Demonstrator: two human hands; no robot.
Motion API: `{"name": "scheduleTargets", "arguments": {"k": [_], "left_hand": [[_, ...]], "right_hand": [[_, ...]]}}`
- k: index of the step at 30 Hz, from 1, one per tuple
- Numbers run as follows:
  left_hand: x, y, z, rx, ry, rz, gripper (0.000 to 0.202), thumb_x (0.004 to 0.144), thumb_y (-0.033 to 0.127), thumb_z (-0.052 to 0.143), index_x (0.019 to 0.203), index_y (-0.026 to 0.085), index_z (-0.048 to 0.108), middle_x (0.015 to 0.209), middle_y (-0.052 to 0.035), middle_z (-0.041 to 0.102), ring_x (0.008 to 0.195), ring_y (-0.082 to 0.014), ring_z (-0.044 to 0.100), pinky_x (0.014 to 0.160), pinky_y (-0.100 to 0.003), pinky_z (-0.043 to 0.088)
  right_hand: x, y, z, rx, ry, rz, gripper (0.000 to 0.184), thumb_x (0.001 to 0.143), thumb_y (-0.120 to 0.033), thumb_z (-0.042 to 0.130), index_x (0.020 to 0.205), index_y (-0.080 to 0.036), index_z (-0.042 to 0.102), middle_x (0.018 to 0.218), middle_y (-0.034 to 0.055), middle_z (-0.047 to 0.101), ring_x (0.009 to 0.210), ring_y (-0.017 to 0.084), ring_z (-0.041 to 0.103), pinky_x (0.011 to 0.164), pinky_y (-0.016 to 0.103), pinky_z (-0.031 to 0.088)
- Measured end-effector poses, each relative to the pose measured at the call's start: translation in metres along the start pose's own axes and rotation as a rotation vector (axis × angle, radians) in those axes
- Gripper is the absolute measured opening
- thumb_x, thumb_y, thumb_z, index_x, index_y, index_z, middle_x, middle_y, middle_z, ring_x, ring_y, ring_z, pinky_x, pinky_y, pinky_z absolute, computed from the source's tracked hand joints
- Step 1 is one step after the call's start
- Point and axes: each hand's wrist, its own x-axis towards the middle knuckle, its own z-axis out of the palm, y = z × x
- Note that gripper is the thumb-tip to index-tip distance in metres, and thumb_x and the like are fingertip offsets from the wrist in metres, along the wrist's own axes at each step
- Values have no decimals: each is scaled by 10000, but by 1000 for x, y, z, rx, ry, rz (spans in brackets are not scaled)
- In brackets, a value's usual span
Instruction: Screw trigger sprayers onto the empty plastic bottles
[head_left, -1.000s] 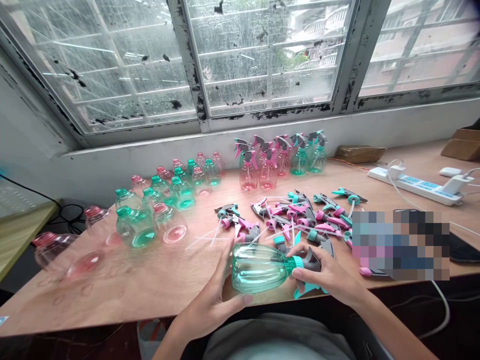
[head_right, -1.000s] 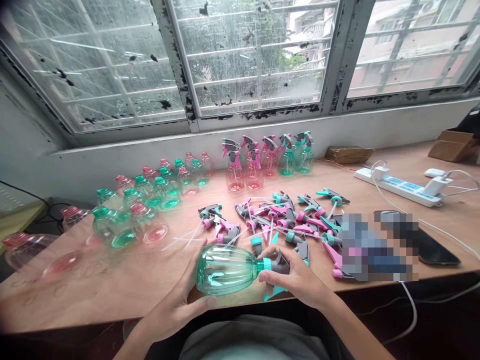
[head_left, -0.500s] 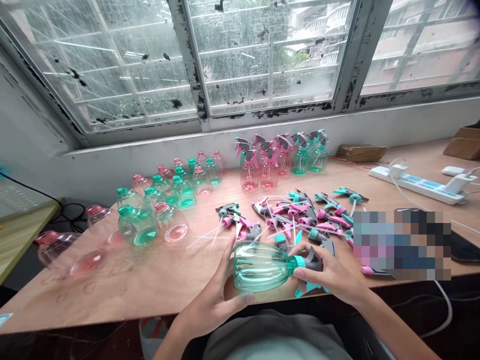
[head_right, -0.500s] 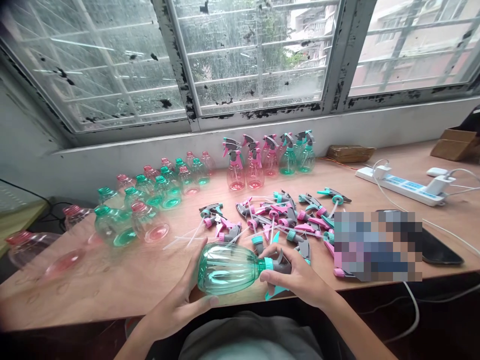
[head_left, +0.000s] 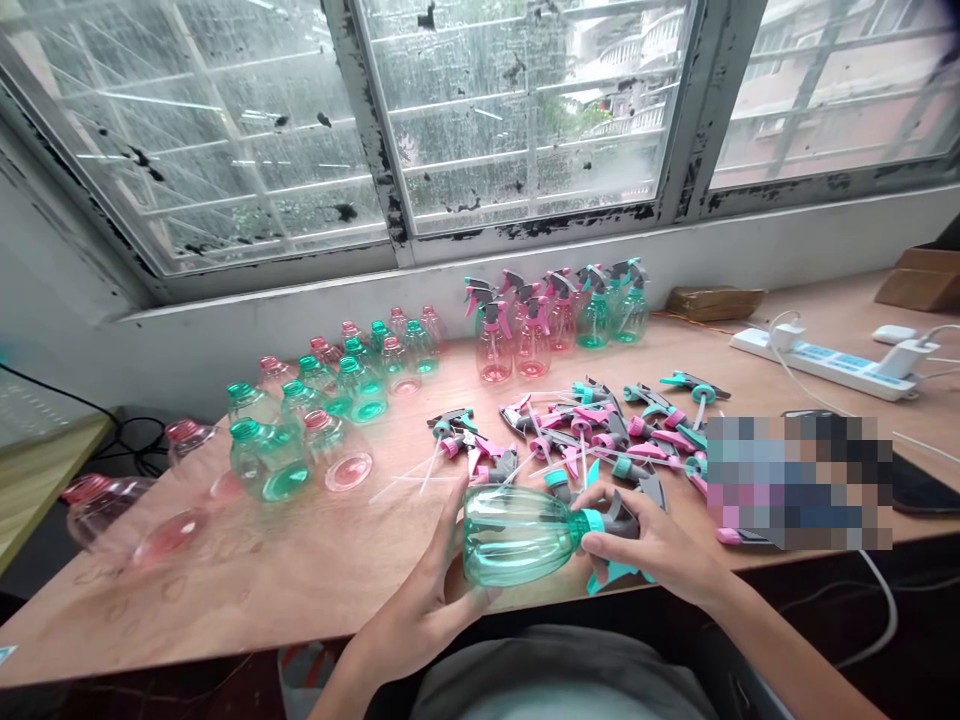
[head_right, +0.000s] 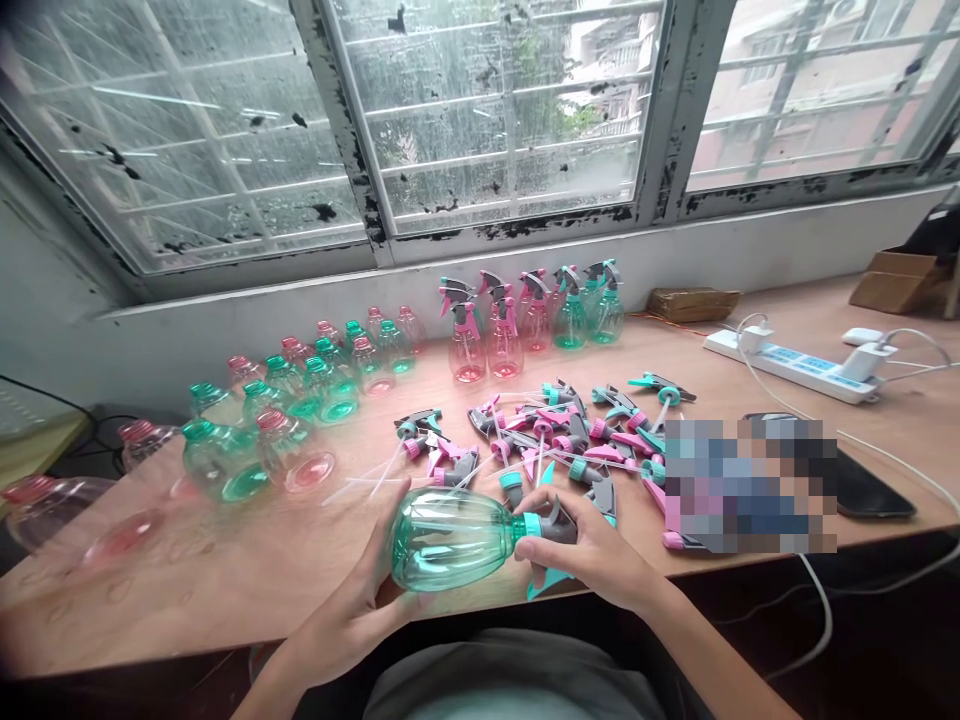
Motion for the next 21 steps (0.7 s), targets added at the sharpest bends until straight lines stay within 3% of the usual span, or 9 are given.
{"name": "scheduleTargets", "arguments": {"k": [6,10,17,21], "left_hand": [[-1,-1,-2,-20,-7,-24,987,998,371,660,1638,409,-90,1769,-1,119,1625,-278,75,1315,-394,206],[0,0,-2,-51,-18,-45,976,1001,394,650,1645,378,-84,1766,-15,131,1623,-283,66,1309,-405,235],[-1,-1,0,-35,-9,-43,993,1007,376,643,1643,374,-121,1757,-9,-79,1615,-327,25,1304,-435,244],[-2,-1,0,-46,-11,-47,1004,1008,388,637,1634,378,-147,1757,-16,-64,1609,-343,3,1296,-449,259]], "right_hand": [[2,-2,1,-18,-3,-6,310,874,-360,810,1025,-210,586,657,-46,732,599,160,702,601,256,541],[2,-4,2,-32,0,3,316,869,-373,810,1019,-214,582,635,-51,728,588,164,703,589,260,555],[1,-5,2,-31,-10,16,317,871,-374,801,1028,-211,578,646,-44,741,599,162,707,622,267,572],[2,-4,1,-42,-7,21,346,862,-403,810,1028,-211,575,647,-51,711,585,168,705,588,268,574]]}}
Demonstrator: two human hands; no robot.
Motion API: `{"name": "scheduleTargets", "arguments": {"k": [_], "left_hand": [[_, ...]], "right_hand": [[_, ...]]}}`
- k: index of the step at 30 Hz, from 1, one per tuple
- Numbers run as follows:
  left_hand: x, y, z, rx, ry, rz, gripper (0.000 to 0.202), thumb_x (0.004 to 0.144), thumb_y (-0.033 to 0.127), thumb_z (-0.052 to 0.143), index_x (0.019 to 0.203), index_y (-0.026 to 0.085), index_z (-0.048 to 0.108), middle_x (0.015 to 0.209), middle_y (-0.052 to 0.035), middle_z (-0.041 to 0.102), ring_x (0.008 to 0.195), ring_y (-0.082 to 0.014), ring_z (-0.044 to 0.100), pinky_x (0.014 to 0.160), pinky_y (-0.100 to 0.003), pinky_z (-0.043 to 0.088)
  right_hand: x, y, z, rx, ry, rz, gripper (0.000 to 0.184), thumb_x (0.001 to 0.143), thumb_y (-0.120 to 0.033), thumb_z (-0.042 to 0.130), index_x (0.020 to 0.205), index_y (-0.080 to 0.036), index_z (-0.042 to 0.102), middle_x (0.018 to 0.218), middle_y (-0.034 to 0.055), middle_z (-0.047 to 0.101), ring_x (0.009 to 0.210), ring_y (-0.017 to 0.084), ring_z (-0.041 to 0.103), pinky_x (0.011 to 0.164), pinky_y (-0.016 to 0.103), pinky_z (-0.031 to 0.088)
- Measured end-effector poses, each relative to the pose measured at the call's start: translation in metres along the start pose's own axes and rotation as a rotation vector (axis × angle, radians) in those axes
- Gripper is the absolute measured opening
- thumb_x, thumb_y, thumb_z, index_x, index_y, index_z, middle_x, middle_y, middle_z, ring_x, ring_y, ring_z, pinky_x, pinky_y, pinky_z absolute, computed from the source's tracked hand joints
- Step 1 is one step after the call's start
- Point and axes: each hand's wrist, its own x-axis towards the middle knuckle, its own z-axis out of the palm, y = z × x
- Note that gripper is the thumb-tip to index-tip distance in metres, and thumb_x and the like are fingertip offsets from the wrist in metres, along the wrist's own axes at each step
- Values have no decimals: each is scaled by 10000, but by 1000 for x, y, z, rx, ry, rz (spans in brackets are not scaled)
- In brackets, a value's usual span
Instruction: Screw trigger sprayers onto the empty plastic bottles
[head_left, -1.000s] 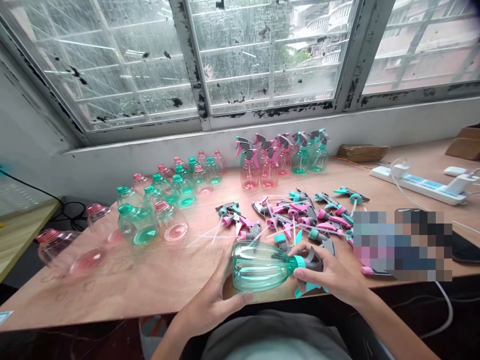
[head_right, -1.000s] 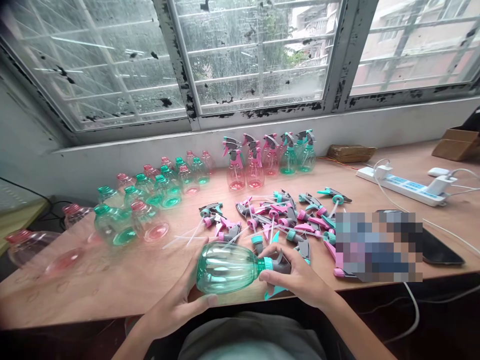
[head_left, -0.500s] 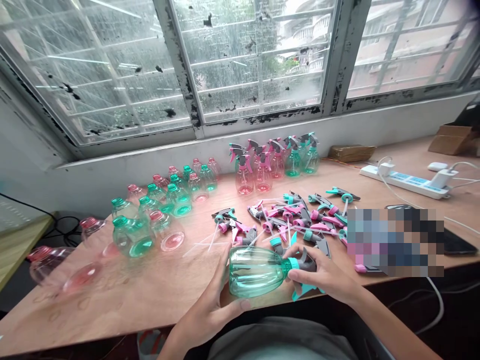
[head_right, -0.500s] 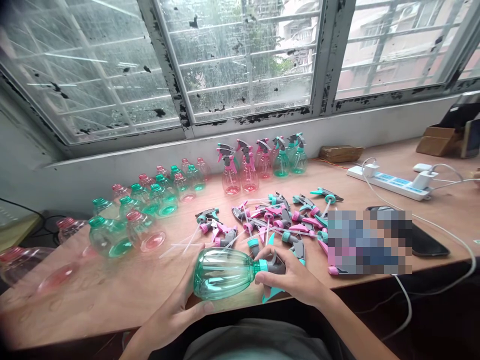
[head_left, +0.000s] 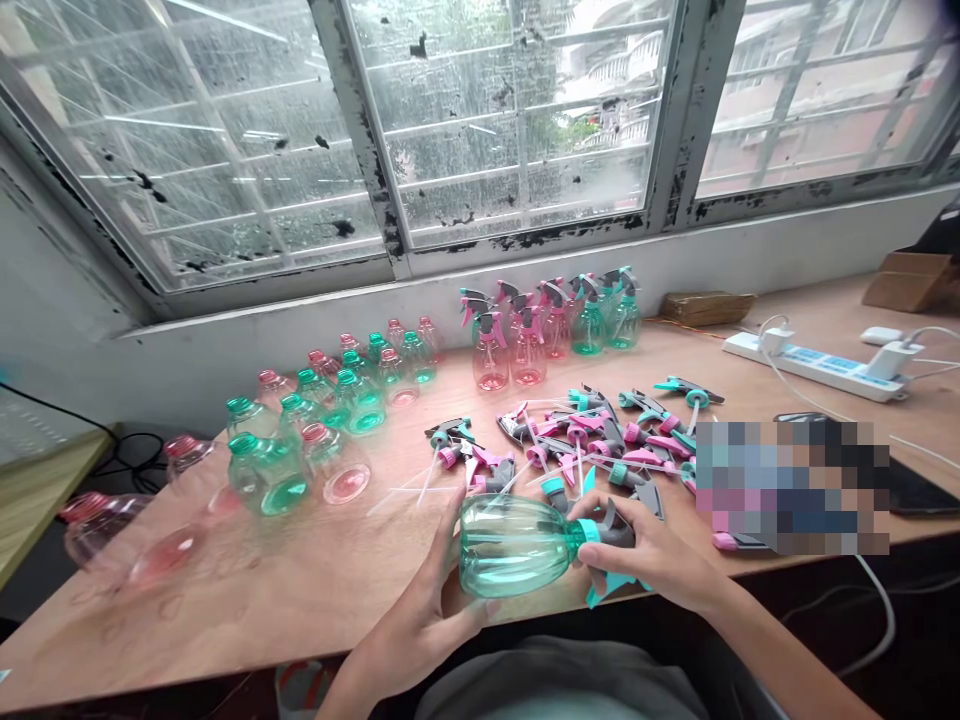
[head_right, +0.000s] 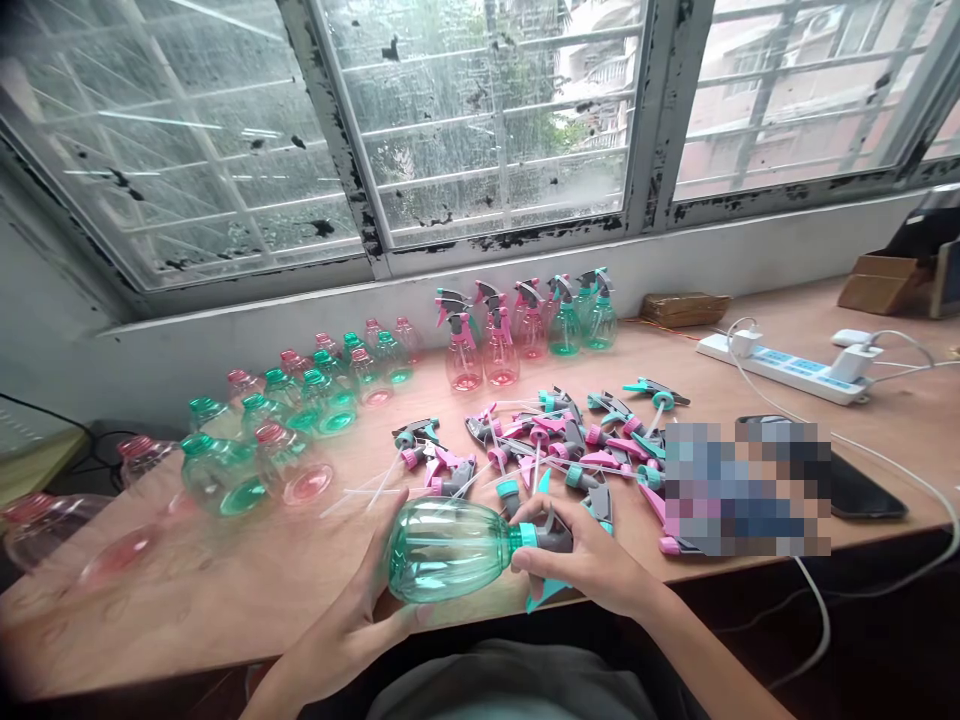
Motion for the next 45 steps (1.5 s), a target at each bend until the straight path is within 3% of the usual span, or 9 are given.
{"name": "scheduleTargets", "arguments": {"k": [5,8,14,18,24,32,36,40,45], "left_hand": [[0,0,-2,64,15,6,1019,990,371,666,1640,369,-120,1771,-44,27,1617,-330,24,1310,-476,191],[1,0,-3,56,7,3,1020,991,378,663,1633,380,-129,1771,-46,73,1619,-317,75,1311,-472,189],[1,2,-2,92,7,33,968,1014,371,626,1643,371,-110,1771,-55,57,1619,-330,82,1304,-462,232],[0,3,-1,45,11,9,973,1014,399,623,1629,413,-129,1768,-17,-51,1620,-323,83,1302,-465,233],[0,0,-5,83,-19,-8,1073,954,407,713,1630,398,-120,1771,-44,91,1614,-343,129,1309,-516,169],[0,6,0,83,-1,33,955,1027,349,606,1621,439,-137,1773,-46,77,1608,-311,184,1285,-479,258],[0,4,0,59,-7,32,973,1015,364,627,1618,453,-132,1776,-25,24,1617,-294,150,1300,-472,215],[0,1,-3,68,-13,5,1096,957,401,710,1614,411,-167,1773,-48,65,1619,-312,130,1312,-506,168],[0,2,-4,97,-9,-15,1041,951,409,712,1649,370,-59,1772,-49,68,1619,-325,120,1315,-499,150]], "right_hand": [[0,0,-1,-16,-22,7,371,810,-421,861,983,-208,611,705,-69,633,581,158,700,586,273,583],[-1,-1,0,-15,-11,10,383,809,-441,855,995,-214,609,695,-60,659,578,173,700,595,292,582],[-2,-2,2,4,14,4,374,832,-451,821,1016,-222,590,647,-41,712,584,200,714,584,311,588],[-2,-3,1,11,7,0,353,847,-439,812,1007,-223,584,643,-36,734,584,190,713,593,294,585],[-3,-2,0,-25,1,2,368,818,-410,853,1020,-212,619,694,-47,716,595,181,714,588,276,568],[-2,-3,0,-14,16,0,350,844,-429,823,1024,-215,612,666,-38,727,601,187,707,623,294,550],[-1,-2,0,9,15,-5,341,846,-421,817,1014,-224,595,683,-31,750,607,186,713,647,298,538],[-1,-1,0,18,16,-6,349,840,-418,816,1012,-219,587,675,-30,747,606,190,709,651,306,530],[-1,0,0,7,18,2,334,858,-419,798,1019,-218,586,646,-27,739,611,200,702,658,320,522]]}}
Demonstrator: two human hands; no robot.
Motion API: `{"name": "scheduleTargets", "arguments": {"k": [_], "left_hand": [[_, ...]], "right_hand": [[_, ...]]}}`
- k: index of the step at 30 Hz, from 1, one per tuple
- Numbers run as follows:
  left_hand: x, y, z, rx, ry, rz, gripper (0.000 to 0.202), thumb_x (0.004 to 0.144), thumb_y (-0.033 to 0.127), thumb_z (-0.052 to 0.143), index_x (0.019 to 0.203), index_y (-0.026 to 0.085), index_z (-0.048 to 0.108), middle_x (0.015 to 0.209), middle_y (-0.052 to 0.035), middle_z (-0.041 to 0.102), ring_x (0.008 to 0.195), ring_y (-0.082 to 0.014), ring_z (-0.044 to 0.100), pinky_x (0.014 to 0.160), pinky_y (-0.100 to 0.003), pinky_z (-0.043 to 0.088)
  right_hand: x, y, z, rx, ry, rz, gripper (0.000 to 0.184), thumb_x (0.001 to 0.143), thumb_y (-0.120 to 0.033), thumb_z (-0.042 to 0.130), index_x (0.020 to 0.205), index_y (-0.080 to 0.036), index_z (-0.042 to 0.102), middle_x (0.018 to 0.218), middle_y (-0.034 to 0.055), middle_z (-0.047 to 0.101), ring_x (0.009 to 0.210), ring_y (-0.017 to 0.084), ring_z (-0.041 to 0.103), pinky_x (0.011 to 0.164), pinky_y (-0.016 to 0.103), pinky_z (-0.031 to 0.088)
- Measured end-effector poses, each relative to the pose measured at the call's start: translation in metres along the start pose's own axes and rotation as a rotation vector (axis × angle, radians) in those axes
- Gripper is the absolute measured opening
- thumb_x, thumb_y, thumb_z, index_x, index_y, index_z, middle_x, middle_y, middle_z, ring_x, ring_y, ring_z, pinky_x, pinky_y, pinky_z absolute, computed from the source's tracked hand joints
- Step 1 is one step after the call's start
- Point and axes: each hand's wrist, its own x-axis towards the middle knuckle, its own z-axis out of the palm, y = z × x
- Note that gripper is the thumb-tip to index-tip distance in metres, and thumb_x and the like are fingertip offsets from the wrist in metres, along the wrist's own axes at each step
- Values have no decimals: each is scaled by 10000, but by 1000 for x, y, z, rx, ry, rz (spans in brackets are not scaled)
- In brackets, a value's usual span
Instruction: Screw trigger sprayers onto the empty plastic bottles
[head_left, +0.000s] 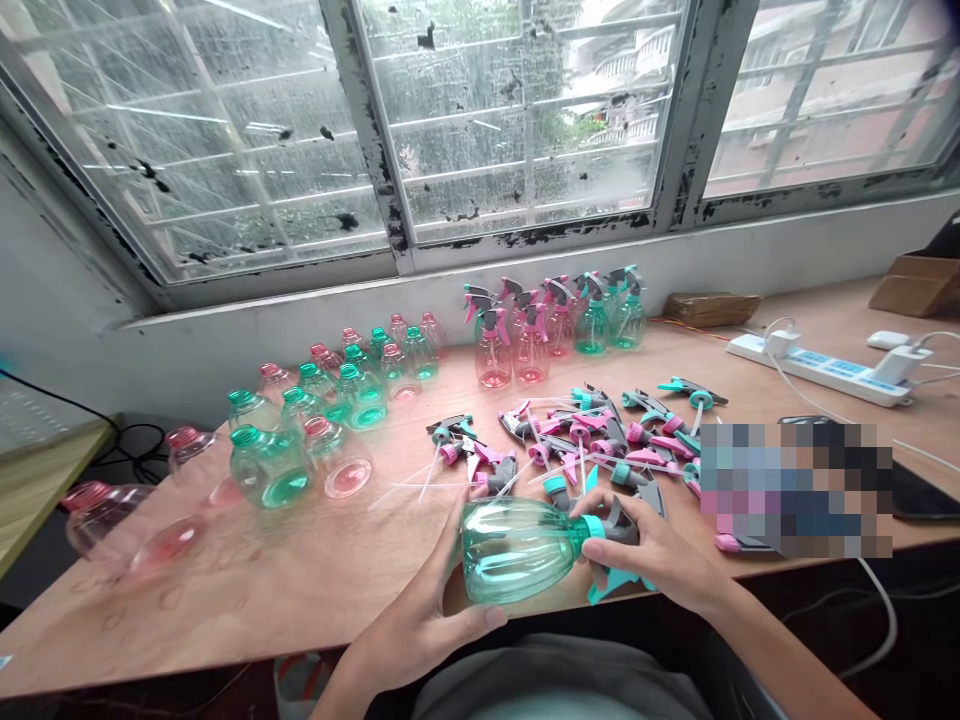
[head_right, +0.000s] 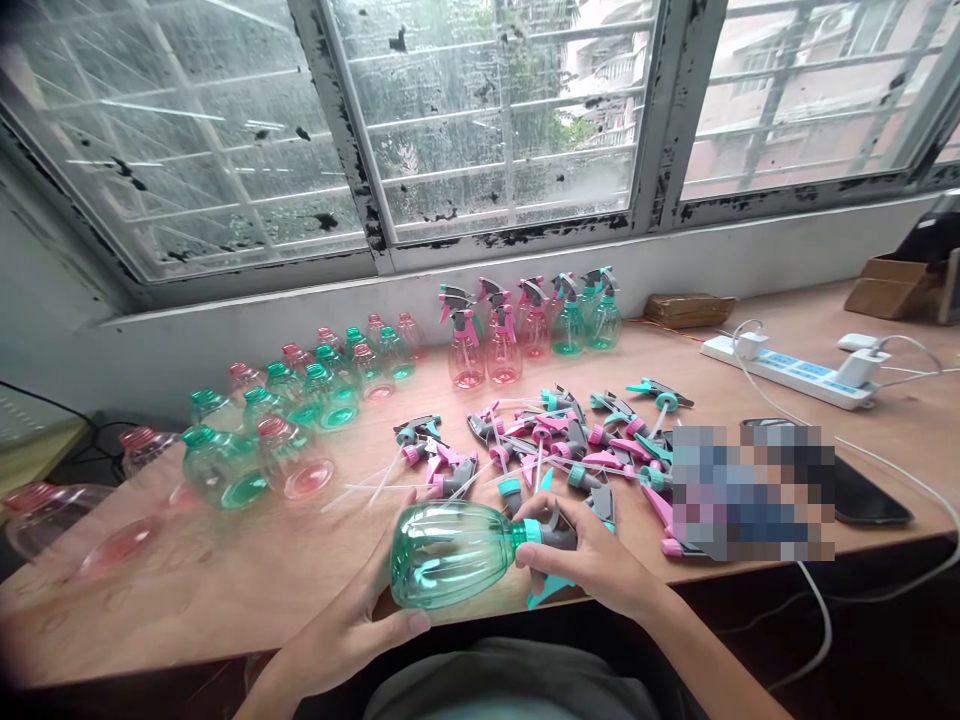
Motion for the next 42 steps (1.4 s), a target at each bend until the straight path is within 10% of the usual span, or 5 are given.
{"name": "scheduleTargets", "arguments": {"k": [42], "left_hand": [[4,-7,1,-181,-15,-58,1054,956,390,716,1640,396,-86,1772,2,89,1614,-294,161,1316,-450,184]], "right_hand": [[1,6,3,-33,59,-65,342,894,-441,786,1050,-216,581,670,-53,689,626,188,726,674,313,552]]}}
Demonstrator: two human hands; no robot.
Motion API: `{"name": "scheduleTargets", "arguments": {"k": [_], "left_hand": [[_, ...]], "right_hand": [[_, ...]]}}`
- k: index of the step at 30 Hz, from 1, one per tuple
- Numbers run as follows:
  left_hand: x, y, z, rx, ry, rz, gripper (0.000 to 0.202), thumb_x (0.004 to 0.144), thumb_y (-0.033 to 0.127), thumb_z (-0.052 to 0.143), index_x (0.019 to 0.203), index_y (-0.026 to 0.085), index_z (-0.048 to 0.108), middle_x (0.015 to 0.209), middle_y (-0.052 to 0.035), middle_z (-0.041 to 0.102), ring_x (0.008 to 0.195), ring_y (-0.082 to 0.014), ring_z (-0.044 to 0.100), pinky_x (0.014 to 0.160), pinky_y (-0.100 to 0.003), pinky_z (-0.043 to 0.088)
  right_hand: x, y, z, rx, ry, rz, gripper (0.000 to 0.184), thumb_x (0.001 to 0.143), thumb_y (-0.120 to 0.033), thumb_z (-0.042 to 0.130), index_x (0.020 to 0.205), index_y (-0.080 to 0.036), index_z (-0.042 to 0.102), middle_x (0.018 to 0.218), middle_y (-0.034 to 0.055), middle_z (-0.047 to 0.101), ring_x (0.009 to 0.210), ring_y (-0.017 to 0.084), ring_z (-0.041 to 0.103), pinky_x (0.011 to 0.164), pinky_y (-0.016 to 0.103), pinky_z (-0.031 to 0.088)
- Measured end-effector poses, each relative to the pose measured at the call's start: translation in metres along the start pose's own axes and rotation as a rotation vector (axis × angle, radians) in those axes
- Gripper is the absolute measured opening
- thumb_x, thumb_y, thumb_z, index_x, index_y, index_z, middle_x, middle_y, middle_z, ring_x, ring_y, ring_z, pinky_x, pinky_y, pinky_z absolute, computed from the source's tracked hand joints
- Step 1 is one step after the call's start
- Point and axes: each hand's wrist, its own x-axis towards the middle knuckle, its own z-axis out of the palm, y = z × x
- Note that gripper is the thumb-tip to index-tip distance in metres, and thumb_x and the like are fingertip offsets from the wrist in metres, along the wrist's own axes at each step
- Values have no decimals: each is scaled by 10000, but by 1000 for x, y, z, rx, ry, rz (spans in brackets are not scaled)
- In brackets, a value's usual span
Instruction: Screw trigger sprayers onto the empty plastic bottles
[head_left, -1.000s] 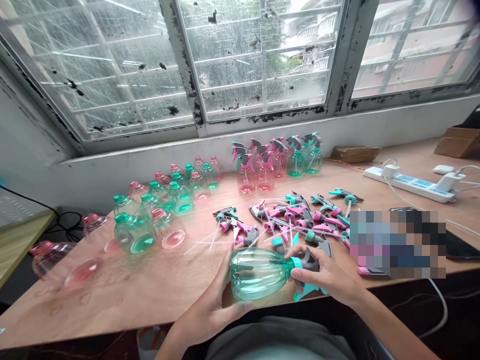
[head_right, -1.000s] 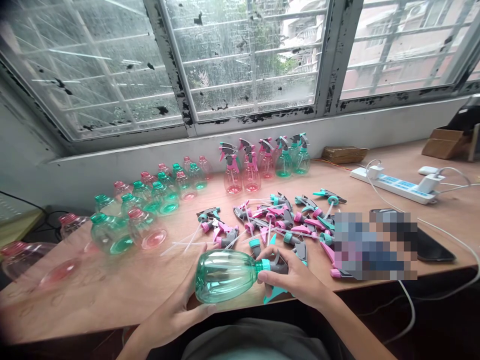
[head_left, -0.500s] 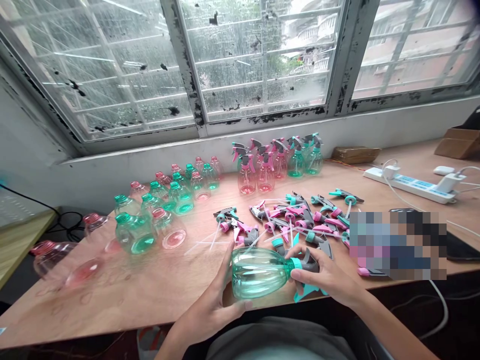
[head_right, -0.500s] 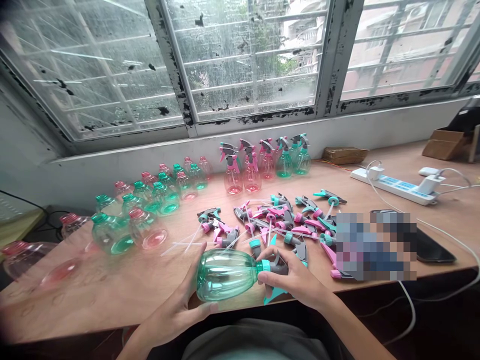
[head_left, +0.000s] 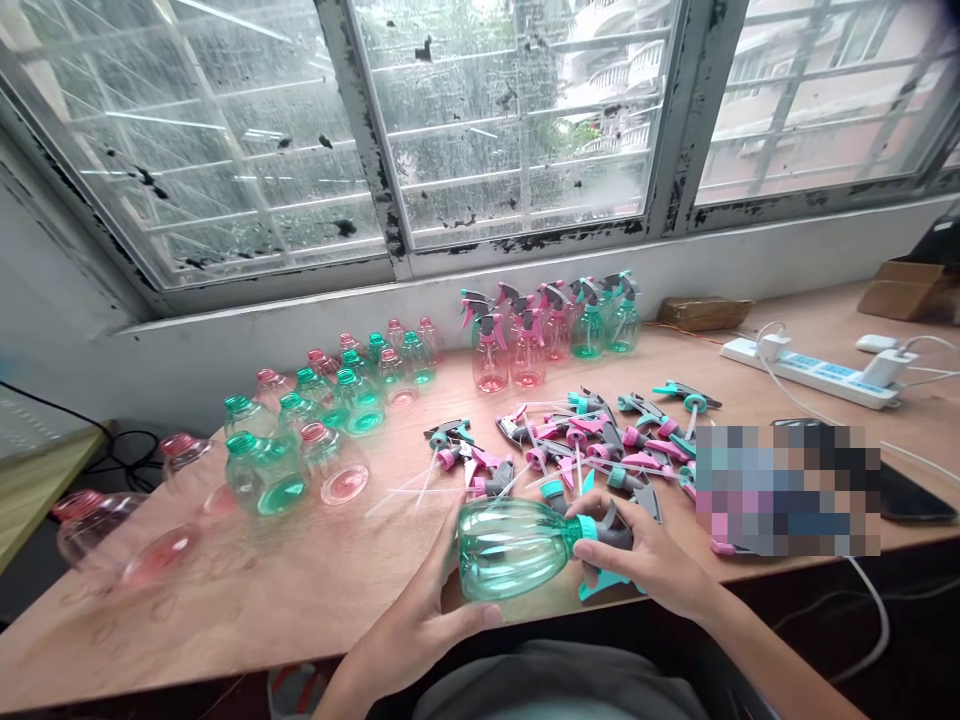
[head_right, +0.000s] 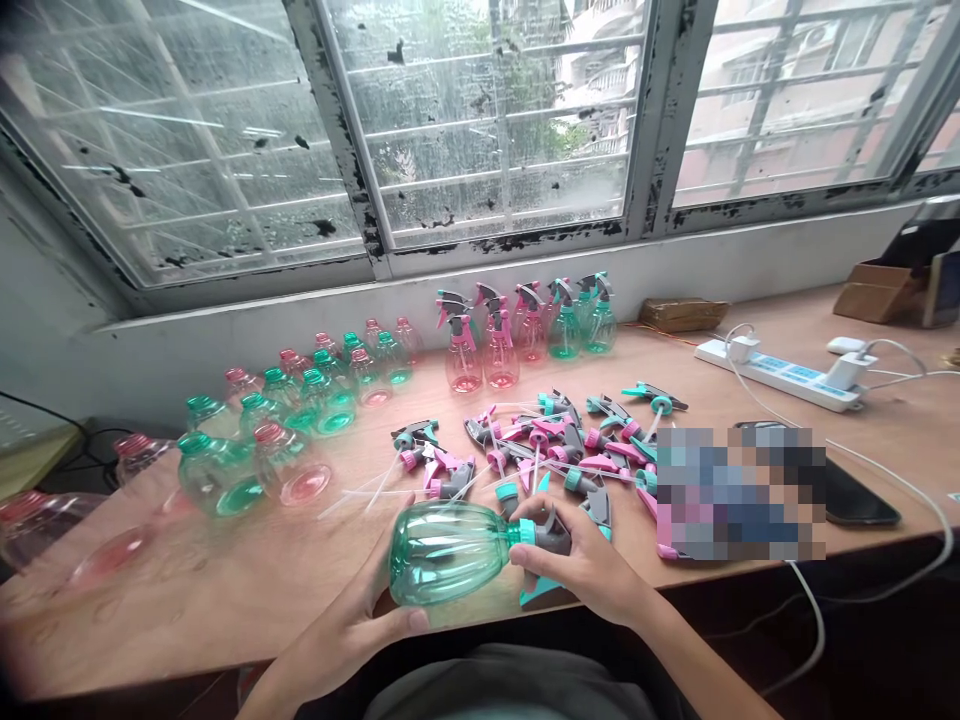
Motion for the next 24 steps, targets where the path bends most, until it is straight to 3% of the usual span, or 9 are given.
{"name": "scheduleTargets", "arguments": {"k": [7,13,19,24], "left_hand": [[-2,-2,-1,32,8,9,1014,957,404,713,1652,395,-25,1774,11,71,1623,-268,119,1318,-410,182],[0,0,0,21,15,5,967,948,393,726,1652,397,62,1761,9,162,1616,-270,158,1315,-418,201],[0,2,1,46,18,46,944,974,336,697,1635,463,34,1772,31,83,1622,-272,130,1310,-435,209],[0,4,2,74,36,69,949,996,291,661,1641,437,-20,1774,3,29,1623,-290,92,1294,-429,259]], "right_hand": [[0,3,-1,10,2,-8,361,897,-456,791,1070,-211,590,768,-41,677,633,161,721,674,299,563],[0,3,0,74,38,5,396,852,-469,834,1062,-215,615,732,-63,627,620,168,721,642,311,606],[0,5,-2,62,30,5,405,866,-474,821,1074,-203,605,667,-45,698,607,167,713,641,288,564],[0,2,-2,30,10,11,397,884,-482,799,1079,-202,597,631,-33,727,610,160,678,631,269,515]]}}
